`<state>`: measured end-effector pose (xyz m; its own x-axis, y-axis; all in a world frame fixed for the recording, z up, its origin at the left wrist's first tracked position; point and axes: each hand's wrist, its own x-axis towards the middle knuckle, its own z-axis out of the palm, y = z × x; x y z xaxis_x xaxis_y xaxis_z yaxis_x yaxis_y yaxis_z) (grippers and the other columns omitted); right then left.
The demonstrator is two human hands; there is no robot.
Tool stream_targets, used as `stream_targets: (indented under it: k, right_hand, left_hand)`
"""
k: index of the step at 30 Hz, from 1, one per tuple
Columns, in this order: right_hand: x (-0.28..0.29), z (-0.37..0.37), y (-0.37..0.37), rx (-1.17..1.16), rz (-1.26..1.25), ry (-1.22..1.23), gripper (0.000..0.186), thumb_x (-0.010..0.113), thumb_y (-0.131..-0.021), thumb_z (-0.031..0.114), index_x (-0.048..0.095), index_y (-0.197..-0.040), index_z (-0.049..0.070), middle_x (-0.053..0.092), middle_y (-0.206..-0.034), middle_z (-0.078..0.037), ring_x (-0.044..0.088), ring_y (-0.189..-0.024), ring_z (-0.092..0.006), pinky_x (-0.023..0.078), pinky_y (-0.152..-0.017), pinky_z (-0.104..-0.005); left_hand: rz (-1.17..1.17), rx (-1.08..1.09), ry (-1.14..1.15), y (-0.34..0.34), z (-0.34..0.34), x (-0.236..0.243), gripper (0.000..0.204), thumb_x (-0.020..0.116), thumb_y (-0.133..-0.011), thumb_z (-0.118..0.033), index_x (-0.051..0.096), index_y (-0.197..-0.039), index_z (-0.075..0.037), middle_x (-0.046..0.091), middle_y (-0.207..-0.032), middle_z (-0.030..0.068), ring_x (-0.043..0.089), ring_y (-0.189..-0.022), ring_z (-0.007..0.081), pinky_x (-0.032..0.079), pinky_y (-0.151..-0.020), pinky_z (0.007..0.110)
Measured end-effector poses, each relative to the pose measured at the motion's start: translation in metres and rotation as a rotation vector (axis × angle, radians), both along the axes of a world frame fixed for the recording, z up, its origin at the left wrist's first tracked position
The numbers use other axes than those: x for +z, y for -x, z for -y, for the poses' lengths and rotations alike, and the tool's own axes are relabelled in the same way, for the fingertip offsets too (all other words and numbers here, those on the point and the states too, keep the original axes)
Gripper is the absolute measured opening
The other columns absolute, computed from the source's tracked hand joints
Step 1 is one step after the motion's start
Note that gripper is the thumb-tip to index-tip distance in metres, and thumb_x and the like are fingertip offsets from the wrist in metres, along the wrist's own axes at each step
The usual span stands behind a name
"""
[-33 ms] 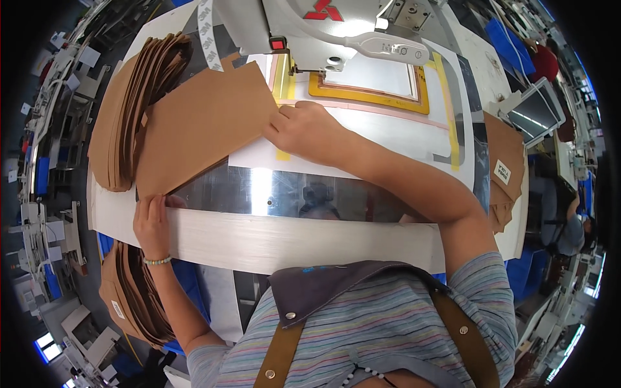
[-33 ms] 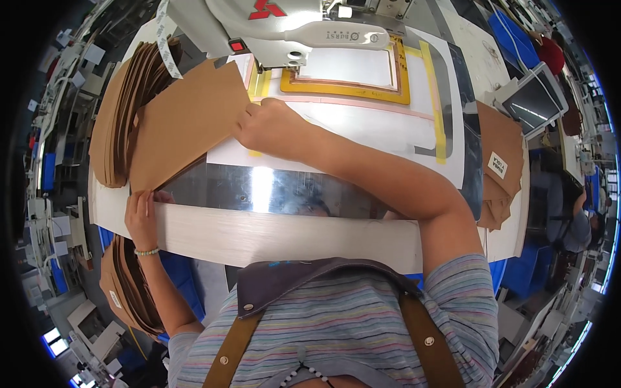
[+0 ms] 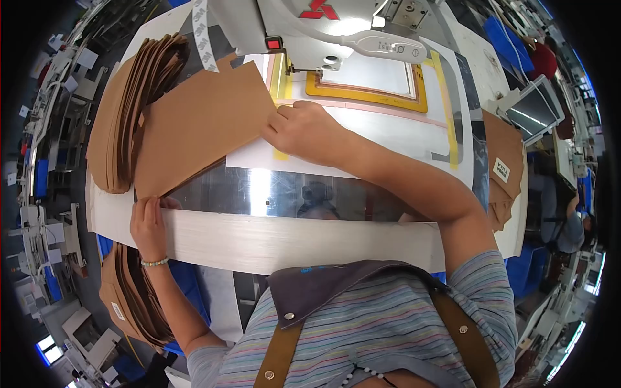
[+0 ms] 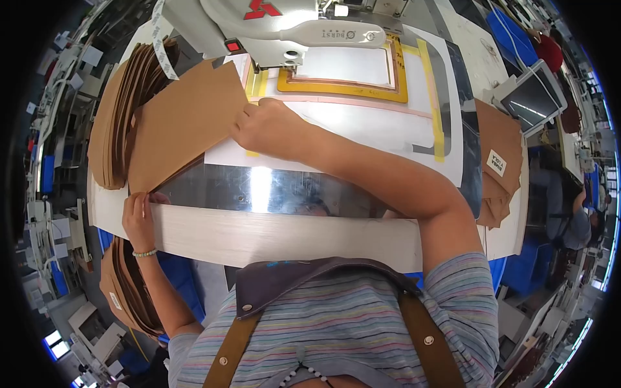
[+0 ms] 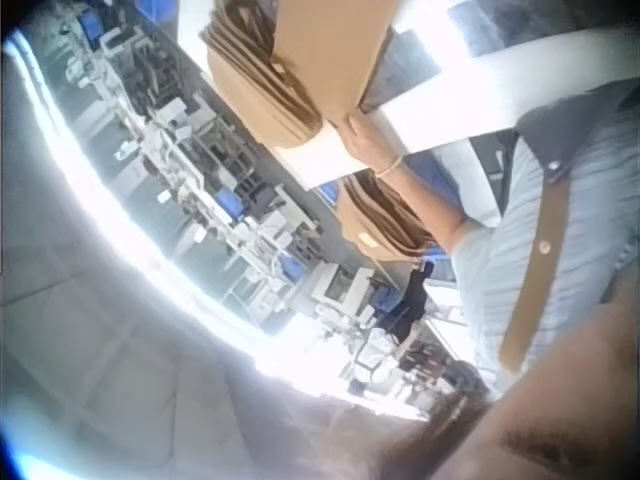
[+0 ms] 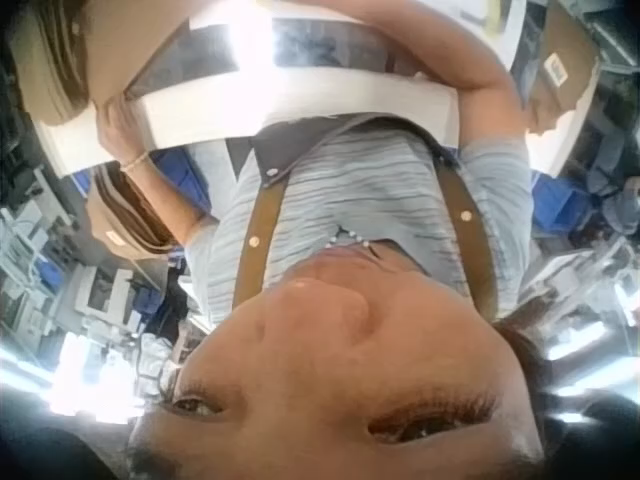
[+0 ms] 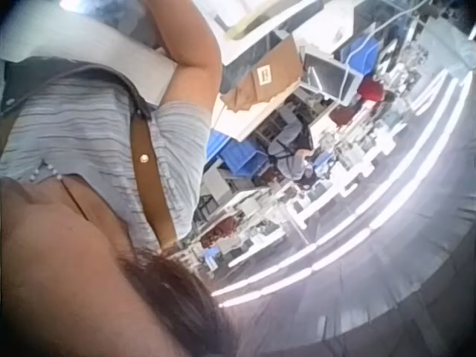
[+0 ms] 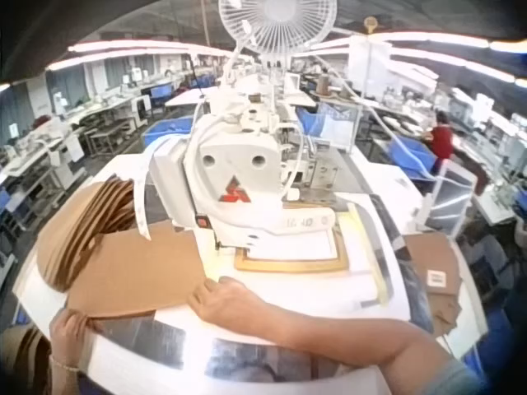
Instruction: Operating an industrial sewing machine to stitch leather components.
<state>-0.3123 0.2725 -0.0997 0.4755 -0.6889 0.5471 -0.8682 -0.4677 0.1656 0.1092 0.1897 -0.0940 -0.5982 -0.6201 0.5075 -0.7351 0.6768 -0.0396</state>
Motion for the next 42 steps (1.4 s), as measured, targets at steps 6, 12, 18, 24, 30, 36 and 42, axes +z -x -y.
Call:
stream_targets:
  k: [6,12,18,24,30,36,42]
  right_hand:
    - [0.012,-0.015,0.019,-0.015,0.005,0.050,0.015,0.075,-0.078,0.008,0.068,-0.091,0.009,0.061,-0.092,-0.001,0.064,-0.087,-0.0165,0.051,-0.065,-0.0300]
    - [0.016,-0.037,0.056,-0.086,-0.019,0.070,0.010,0.074,-0.076,0.009,0.064,-0.076,0.012,0.058,-0.089,-0.001,0.061,-0.089,-0.0165,0.052,-0.067,-0.0308]
    - [0.017,-0.068,0.094,-0.150,-0.014,-0.024,0.011,0.071,-0.075,0.009,0.065,-0.085,0.008,0.057,-0.090,-0.002,0.061,-0.086,-0.0185,0.053,-0.070,-0.0316]
    - [0.010,-0.063,0.084,-0.098,0.063,-0.048,0.011,0.071,-0.077,0.009,0.068,-0.087,0.008,0.061,-0.092,-0.002,0.062,-0.087,-0.0192,0.055,-0.069,-0.0329]
    - [-0.002,-0.023,0.033,-0.021,0.082,0.028,0.009,0.073,-0.078,0.010,0.069,-0.085,0.010,0.062,-0.095,-0.001,0.064,-0.096,-0.0185,0.056,-0.071,-0.0317]
    - [-0.004,-0.006,0.020,-0.093,-0.043,-0.037,0.006,0.075,-0.080,0.010,0.069,-0.082,0.010,0.061,-0.094,0.000,0.063,-0.099,-0.0170,0.054,-0.069,-0.0303]
    - [0.003,-0.033,0.065,-0.150,-0.028,-0.003,0.006,0.074,-0.080,0.010,0.068,-0.080,0.008,0.061,-0.093,-0.001,0.064,-0.095,-0.0176,0.057,-0.072,-0.0323]
  left_hand:
    - [0.098,-0.036,0.019,0.004,0.042,-0.002,0.018,0.067,-0.095,0.004,0.072,-0.112,0.001,0.073,-0.110,0.0120,0.070,-0.099,0.0325,0.058,-0.086,0.042]
    - [0.059,-0.167,-0.023,0.063,0.084,-0.003,0.024,0.067,-0.092,0.005,0.074,-0.115,0.001,0.072,-0.112,0.0105,0.069,-0.103,0.0307,0.058,-0.088,0.041]
    - [0.083,-0.337,-0.036,0.122,0.101,0.000,0.028,0.067,-0.090,0.006,0.075,-0.116,0.001,0.071,-0.110,0.0102,0.068,-0.099,0.0309,0.058,-0.087,0.041]
    - [0.042,-0.323,0.028,0.120,0.114,0.004,0.027,0.067,-0.090,0.007,0.076,-0.115,0.000,0.071,-0.110,0.0103,0.067,-0.100,0.0311,0.057,-0.089,0.042]
    - [0.006,-0.093,0.153,0.038,0.116,0.007,0.029,0.066,-0.096,0.005,0.076,-0.121,-0.004,0.072,-0.114,0.0112,0.069,-0.107,0.0309,0.057,-0.093,0.043]
    - [0.068,0.027,-0.028,0.007,0.104,-0.007,0.021,0.068,-0.098,0.001,0.076,-0.117,-0.001,0.072,-0.109,0.0122,0.069,-0.105,0.0320,0.057,-0.091,0.044]
    - [0.039,-0.178,-0.048,0.054,0.105,-0.007,0.018,0.068,-0.096,0.001,0.074,-0.113,-0.001,0.070,-0.105,0.0120,0.068,-0.101,0.0319,0.056,-0.090,0.043]
